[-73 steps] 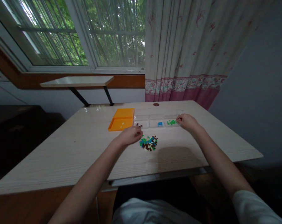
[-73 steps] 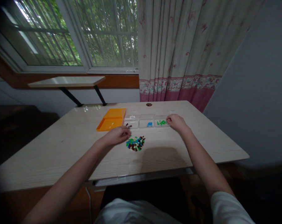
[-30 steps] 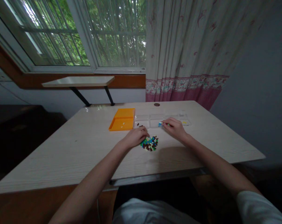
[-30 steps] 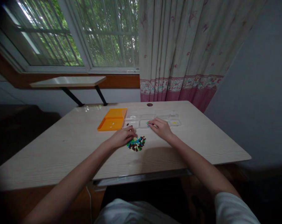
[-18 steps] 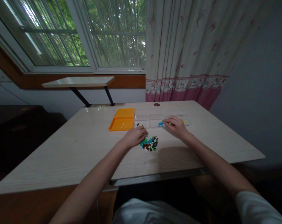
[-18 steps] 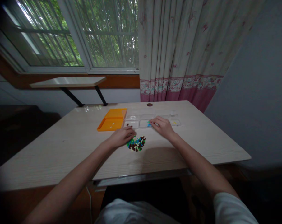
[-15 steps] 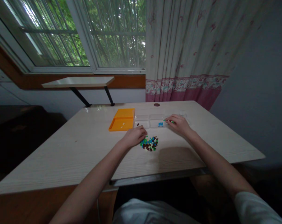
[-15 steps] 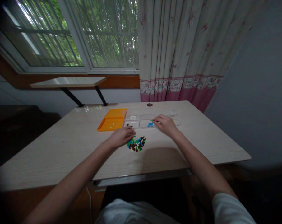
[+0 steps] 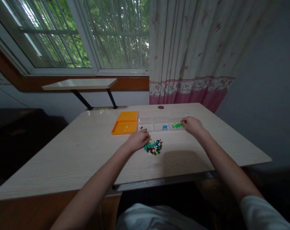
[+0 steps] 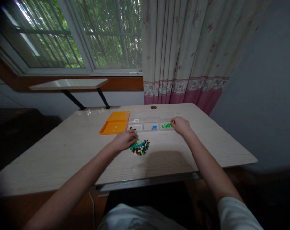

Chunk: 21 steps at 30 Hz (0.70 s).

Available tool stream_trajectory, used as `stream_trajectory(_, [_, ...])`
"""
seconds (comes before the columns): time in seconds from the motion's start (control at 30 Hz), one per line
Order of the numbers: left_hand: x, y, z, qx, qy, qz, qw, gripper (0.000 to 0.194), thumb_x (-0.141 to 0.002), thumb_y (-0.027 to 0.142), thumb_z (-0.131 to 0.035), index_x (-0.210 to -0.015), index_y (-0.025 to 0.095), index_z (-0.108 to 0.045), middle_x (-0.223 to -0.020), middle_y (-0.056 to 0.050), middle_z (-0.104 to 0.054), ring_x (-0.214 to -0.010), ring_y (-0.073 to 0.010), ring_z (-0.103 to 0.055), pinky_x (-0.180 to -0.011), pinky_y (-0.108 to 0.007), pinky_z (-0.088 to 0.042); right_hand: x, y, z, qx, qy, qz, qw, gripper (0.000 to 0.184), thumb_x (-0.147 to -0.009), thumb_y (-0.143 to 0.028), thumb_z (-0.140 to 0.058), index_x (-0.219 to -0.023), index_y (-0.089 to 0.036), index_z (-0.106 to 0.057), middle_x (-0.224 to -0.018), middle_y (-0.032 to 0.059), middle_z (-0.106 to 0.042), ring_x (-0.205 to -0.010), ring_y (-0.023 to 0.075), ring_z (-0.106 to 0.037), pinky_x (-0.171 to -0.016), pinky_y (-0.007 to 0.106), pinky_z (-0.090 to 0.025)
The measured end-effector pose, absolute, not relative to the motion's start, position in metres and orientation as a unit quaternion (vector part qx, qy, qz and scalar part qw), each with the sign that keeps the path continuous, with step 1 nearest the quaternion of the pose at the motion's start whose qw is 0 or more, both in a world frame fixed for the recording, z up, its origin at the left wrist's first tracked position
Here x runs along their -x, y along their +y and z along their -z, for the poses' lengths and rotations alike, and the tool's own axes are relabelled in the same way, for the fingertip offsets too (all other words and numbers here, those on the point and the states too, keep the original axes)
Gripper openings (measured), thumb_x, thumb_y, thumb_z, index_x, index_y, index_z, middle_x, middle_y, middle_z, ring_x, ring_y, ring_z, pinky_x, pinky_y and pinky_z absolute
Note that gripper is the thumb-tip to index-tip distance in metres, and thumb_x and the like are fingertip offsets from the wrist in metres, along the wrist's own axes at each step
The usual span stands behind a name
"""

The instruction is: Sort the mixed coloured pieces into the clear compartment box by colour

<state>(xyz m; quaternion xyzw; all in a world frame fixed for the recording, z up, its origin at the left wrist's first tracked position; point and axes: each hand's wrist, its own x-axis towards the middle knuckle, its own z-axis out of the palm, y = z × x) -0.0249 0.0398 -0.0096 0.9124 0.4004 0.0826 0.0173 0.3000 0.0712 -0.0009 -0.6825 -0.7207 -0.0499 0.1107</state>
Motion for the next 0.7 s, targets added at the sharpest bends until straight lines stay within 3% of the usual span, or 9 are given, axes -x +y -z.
stream_trajectory(0.27, [0.025, 0.041, 0.011, -0.914, 0.394, -0.09, 0.021, 0.023, -0.085, 0.03, -0.043, -0.088, 0.02, -0.063, -0.092, -0.004, -0.058, -0.085, -0.016, -0.057, -0.067, -0.023, -0.043, -0.259, 0.058, 0.007, 0.563, -0.81, 0.025, 0.164, 0.026, -0.086, -0.031, -0.043, -0.093, -0.022, -0.066, -0.094, 0.0042, -0.066, -0.086, 0.0167, -0.059, -0.072, 0.024, -0.04])
stream_trajectory(0.7, [0.018, 0.038, 0.01, -0.911, 0.356, -0.195, 0.068, 0.021, -0.087, 0.028, -0.043, -0.089, 0.017, -0.061, -0.087, -0.004, -0.057, -0.081, -0.0134, -0.055, -0.068, -0.022, -0.042, -0.2, 0.03, 0.025, 0.388, -0.887, -0.01, 0.251, 0.018, -0.084, -0.03, -0.053, -0.092, -0.02, -0.065, -0.081, 0.0033, -0.065, -0.075, 0.0135, -0.06, -0.066, 0.022, -0.042])
